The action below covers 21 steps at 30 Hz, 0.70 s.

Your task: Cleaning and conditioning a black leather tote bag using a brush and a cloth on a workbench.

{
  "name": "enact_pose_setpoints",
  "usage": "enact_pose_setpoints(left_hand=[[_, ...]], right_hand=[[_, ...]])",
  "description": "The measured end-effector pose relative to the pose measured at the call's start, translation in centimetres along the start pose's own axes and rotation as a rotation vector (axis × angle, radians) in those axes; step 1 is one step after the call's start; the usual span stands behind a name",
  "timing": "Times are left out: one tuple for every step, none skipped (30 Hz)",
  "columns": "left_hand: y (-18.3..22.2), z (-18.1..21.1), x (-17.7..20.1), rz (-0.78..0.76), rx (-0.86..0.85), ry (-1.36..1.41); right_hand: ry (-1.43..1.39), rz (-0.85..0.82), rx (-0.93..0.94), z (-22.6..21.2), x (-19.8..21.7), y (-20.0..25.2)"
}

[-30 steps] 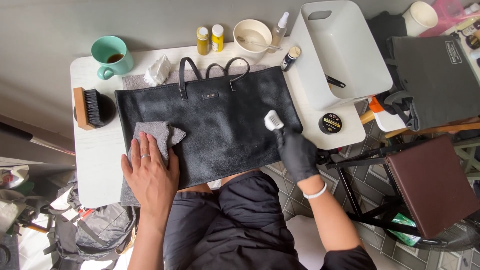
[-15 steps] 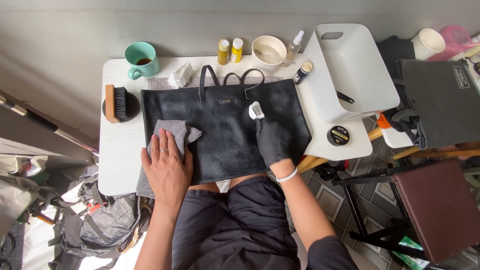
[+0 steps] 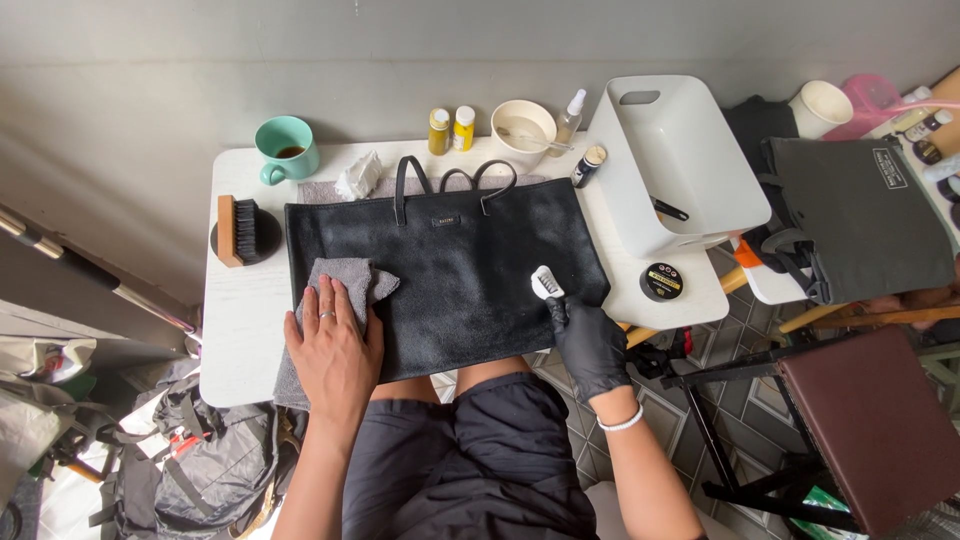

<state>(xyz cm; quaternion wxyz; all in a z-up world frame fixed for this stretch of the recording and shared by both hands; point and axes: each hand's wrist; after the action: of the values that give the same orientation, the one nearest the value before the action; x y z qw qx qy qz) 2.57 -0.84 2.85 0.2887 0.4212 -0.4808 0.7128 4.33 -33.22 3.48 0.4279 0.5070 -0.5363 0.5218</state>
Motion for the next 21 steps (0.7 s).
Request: enact_pose_setpoints(left_hand=[[0.0, 0.0, 0.1, 0.007, -0.002, 0.001], [0.0, 0.1, 0.1, 0.012, -0.003, -0.006], [0.1, 0.0, 0.3, 0.013, -0.002, -0.014], [0.0, 0.1, 0.2, 0.017, -0.004, -0.016], [0.0, 0.0, 0.2, 0.005, 0.001, -0.007], [0.0, 0.0, 0.1, -0.006, 0.006, 0.001], [0.0, 0.1, 0.2, -0.002, 0.009, -0.001], [0.0, 0.1, 0.3, -0.006, 0.010, 0.001], [0.1, 0.1, 0.4, -0.012, 0.014, 0.003], [0.0, 0.0, 0.3, -0.010, 0.019, 0.000], [0.0, 0.0, 0.2, -0.013, 0.017, 0.001], [0.0, 0.0, 0.2, -0.016, 0.014, 0.002], [0.1, 0.0, 0.2, -0.015, 0.013, 0.002], [0.1, 0.1, 0.2, -0.017, 0.016, -0.003], [0.1, 0.1, 0.1, -0.022, 0.016, -0.008], [-0.1, 0.1, 0.2, -0.021, 0.011, -0.008], [-0.1, 0.2, 0.3, -0.031, 0.014, -0.006], [-0.1, 0.2, 0.3, -0.041, 0.018, -0.003], [0.0, 0.2, 0.2, -0.046, 0.012, -0.004], [0.0, 0.1, 0.1, -0.024, 0.007, -0.001], [0.0, 0.1, 0.0, 0.000, 0.002, 0.004]], right_hand=[[-0.002, 0.008, -0.001, -0.1, -0.4, -0.7], [-0.010, -0.019, -0.006, -0.2, -0.8, -1.4], [-0.020, -0.051, -0.011, -0.4, -1.2, -1.9], [-0.022, -0.048, -0.011, -1.6, -1.1, -2.3], [-0.030, -0.061, -0.001, -2.8, -1.1, -2.6], [-0.038, -0.074, 0.009, -4.0, -1.1, -3.0], [-0.040, -0.071, 0.013, -5.0, -2.1, -2.8], [-0.012, -0.043, 0.038, -5.9, -3.1, -2.7], [0.017, -0.017, 0.064, -6.8, -4.1, -2.5], [0.016, -0.017, 0.070, -7.9, -4.0, -2.1], [0.025, 0.010, 0.115, -8.9, -3.9, -1.4], [0.035, 0.038, 0.160, -9.9, -3.8, -0.8], [0.035, 0.039, 0.159, -11.3, -2.2, 0.5], [0.065, 0.060, 0.108, -12.7, -0.5, 1.8], [0.095, 0.079, 0.052, -14.1, 1.2, 3.0], [0.094, 0.080, 0.048, -13.6, 0.9, 3.0], [0.078, 0.066, 0.053, -13.0, 0.7, 3.2], [0.061, 0.051, 0.057, -12.4, 0.4, 3.4], [0.060, 0.047, 0.052, -11.7, 0.2, 3.4], [0.035, 0.025, 0.061, -10.9, 0.1, 3.4], [0.010, 0.007, 0.070, -10.1, 0.0, 3.3]])
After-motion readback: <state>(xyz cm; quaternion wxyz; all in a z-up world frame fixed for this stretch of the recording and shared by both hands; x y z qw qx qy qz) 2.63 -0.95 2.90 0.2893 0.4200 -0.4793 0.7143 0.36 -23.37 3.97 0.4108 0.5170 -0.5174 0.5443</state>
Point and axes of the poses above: each hand's wrist, its own y-axis away from the middle knuckle, its own x-axis out of the back of the hand, z = x × y, and after that the axes turned 12 degrees about x, right-handed
